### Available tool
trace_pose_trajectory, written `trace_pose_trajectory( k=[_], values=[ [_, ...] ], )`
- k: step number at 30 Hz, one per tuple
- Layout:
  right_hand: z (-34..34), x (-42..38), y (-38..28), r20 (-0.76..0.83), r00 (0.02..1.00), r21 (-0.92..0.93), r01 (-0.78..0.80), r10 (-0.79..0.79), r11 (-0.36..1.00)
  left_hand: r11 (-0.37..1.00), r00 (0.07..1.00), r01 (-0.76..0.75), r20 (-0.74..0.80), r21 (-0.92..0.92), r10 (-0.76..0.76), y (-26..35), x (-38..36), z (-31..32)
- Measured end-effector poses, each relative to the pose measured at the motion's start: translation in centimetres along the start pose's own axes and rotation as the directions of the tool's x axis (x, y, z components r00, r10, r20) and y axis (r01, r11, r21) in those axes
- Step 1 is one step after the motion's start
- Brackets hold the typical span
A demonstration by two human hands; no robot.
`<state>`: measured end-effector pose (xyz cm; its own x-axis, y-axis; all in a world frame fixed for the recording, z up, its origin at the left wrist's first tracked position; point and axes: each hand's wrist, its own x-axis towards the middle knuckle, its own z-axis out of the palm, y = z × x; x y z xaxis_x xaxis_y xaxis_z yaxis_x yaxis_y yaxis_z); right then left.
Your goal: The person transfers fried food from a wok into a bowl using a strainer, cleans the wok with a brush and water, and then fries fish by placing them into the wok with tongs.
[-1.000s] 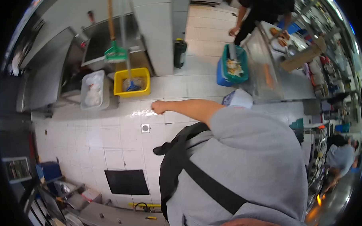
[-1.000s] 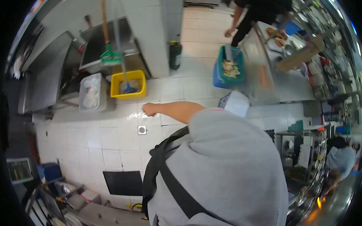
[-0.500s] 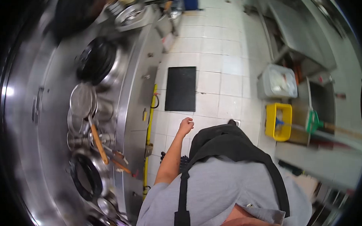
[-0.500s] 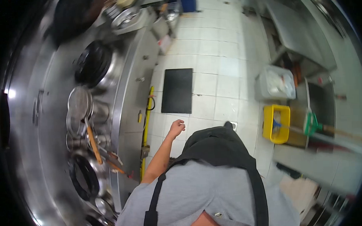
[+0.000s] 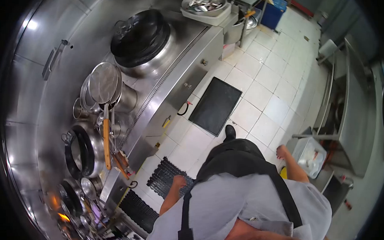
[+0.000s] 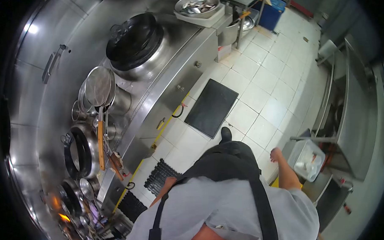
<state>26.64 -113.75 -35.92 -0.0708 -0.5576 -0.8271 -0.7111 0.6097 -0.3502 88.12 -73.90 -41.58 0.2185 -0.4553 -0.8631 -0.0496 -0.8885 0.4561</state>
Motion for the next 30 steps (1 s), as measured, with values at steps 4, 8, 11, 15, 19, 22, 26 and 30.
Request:
trace_pose_trajectory(
  k=[4, 8, 11, 15, 19, 22, 26, 30],
  values=[
    [-5.3, 10.6, -14.3, 0.103, 0.977, -0.328, 0.21, -0.186, 0.921, 0.892, 0.977, -0.127, -0.21, -0.434, 0.037, 5.0, 0.7, 2.2],
    [-3.5, 14.7, -33.4, 0.112, 0.898, -0.178, 0.438, -0.425, 0.881, 0.824, 0.956, -0.014, -0.25, -0.566, -0.156, 16.4, -0.3, 4.4],
    [0.2, 11.6, -46.5, 0.192, 0.8, -0.006, 0.58, -0.568, 0.815, 0.86, 0.985, -0.027, -0.159, -0.51, -0.063, 20.6, 2.0, 4.5],
    [2.8, 10.5, -55.1, 0.435, 0.767, -0.094, 0.56, -0.472, 0.823, 0.896, 0.992, 0.112, 0.095, -0.429, -0.079, 21.3, 3.7, 3.3],
    [-2.0, 9.6, -62.5, 0.553, 0.724, 0.26, 0.32, -0.412, 0.911, 0.968, 0.968, 0.2, 0.184, -0.153, -0.171, 21.1, 7.8, 0.4],
    [-7.3, 17.3, -67.3, 0.406, 0.689, 0.569, 0.323, -0.6, 0.756, 0.889, 0.826, -0.205, -0.414, 0.409, 0.382, 22.8, 10.4, -2.0],
    [-11.6, 22.8, -76.7, 0.16, 0.868, 0.746, 0.206, -0.47, 0.633, 0.794, 0.74, -0.504, -0.645, -0.341, 0.193, 35.3, 5.1, -8.7],
    [-14.1, 31.8, -83.5, 0.091, 0.915, 0.815, 0.159, -0.394, 0.557, 0.948, 0.419, -0.304, -0.907, -0.09, 0.048, 38.4, 0.3, -14.5]
  ],
)
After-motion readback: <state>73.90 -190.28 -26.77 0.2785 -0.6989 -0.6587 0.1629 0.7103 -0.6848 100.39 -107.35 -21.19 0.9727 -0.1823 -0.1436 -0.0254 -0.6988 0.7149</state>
